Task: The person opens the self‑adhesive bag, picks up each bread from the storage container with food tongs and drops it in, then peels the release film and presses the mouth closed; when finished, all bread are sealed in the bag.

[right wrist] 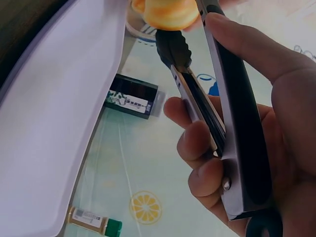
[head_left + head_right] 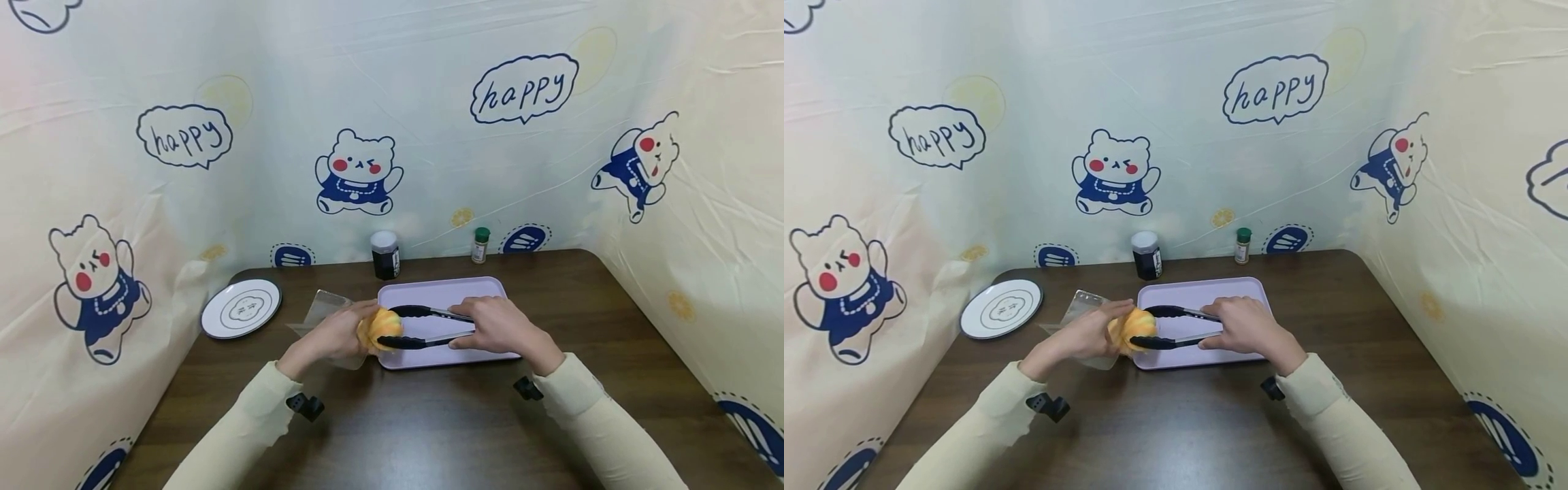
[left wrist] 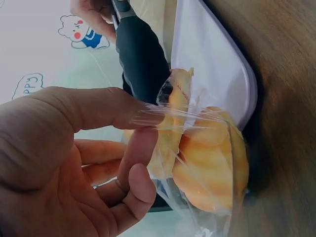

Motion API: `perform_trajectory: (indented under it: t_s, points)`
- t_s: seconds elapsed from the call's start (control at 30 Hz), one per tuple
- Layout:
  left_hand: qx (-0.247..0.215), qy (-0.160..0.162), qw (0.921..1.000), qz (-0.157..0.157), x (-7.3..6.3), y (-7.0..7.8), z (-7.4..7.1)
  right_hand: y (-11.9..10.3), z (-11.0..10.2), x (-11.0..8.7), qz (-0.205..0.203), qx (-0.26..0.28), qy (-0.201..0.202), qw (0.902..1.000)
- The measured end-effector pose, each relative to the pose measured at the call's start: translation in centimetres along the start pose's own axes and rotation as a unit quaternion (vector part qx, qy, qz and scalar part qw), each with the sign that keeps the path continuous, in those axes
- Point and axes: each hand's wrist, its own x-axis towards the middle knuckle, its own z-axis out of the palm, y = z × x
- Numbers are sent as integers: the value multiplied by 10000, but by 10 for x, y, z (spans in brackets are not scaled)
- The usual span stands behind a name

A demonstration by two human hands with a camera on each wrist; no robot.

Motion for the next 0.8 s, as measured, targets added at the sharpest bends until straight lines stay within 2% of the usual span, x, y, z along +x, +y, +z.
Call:
perform_trajectory:
  t_s: [0.27, 0.43, 0.63, 0.8]
  points:
    - [-1, 146, 9999, -18, 3, -1, 6, -11, -2, 1, -184, -500, 178, 9984]
    - [81, 206, 9998, 18, 3, 2, 7, -13, 1, 3, -5, -340, 154, 9993]
    - [110, 84, 9999, -84, 2, 6, 8, -16, 2, 3, 324, -80, 29, 9994]
    - [111, 136, 9998, -68, 4, 2, 8, -16, 4, 3, 289, -181, 67, 9994]
